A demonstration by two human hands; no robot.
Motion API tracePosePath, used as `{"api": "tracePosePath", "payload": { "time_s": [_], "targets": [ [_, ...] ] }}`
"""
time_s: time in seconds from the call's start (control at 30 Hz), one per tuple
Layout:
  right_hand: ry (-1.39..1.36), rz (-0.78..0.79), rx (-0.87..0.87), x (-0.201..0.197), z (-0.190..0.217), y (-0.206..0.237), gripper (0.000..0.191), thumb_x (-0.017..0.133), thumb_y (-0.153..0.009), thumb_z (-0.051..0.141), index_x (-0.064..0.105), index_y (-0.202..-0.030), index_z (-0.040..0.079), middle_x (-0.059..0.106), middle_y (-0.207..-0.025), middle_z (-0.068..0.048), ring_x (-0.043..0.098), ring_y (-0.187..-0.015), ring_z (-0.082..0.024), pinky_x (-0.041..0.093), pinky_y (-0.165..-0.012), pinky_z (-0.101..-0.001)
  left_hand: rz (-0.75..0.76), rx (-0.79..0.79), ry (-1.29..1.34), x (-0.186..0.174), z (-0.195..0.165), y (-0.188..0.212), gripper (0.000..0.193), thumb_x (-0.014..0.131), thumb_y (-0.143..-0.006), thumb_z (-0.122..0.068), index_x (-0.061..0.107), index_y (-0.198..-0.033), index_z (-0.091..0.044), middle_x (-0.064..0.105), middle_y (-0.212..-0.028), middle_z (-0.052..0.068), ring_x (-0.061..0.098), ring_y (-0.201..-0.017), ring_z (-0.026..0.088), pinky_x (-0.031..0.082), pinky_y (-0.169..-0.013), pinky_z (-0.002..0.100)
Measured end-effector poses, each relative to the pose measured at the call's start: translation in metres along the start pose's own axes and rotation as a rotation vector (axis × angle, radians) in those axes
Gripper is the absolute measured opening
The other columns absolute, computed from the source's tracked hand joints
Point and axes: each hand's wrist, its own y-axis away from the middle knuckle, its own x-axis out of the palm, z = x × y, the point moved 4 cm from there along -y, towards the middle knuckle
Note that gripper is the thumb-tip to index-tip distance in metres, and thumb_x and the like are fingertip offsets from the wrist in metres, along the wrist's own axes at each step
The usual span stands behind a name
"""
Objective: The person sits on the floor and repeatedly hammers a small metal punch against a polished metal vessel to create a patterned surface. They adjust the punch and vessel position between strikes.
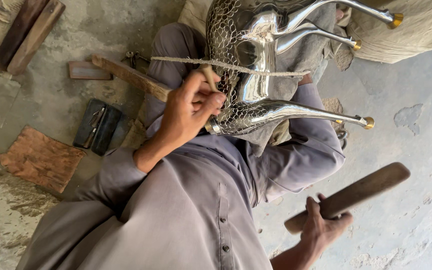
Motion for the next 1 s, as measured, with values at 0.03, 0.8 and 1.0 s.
{"api": "tracePosePath", "payload": {
  "time_s": [0.03, 0.8, 1.0],
  "targets": [
    [-0.050, 0.027, 0.006, 0.008, 0.005, -0.003, 0.085, 0.084, -0.076, 0.028, 0.037, -0.137, -0.008, 0.071, -0.113, -0.025, 0.071, -0.107, -0.028, 0.059, -0.096, -0.0440, 0.002, 0.011, 0.012, 0.007, 0.004, -0.001, 0.024, 0.065, -0.106, -0.014, 0.053, -0.122, 0.000, 0.071, -0.092, 0.011, 0.078, -0.084, 0.017, 0.071, -0.068, 0.027],
    [0.678, 0.261, -1.527, 0.082, 0.339, -0.023, 0.030, 0.071, -0.098, 0.003, 0.060, -0.127, 0.001, 0.067, -0.098, -0.013, 0.065, -0.077, -0.024, 0.053, -0.079, -0.0402, -0.079, 0.188, -0.179, 0.048, 0.014, 0.011, 0.020, 0.069, -0.105, -0.016, 0.056, -0.105, -0.001, 0.066, -0.095, 0.009, 0.076, -0.083, 0.016, 0.066, -0.065, 0.028],
    [0.749, 0.259, -1.446, 0.075, 0.345, -0.026, 0.025, 0.071, -0.090, 0.006, 0.069, -0.115, 0.003, 0.070, -0.088, -0.011, 0.064, -0.072, -0.025, 0.051, -0.078, -0.0400, -0.048, 0.215, -0.221, 0.050, 0.009, 0.006, 0.019, 0.072, -0.102, -0.015, 0.058, -0.105, -0.002, 0.068, -0.095, 0.009, 0.075, -0.081, 0.016, 0.063, -0.065, 0.029]
  ]
}}
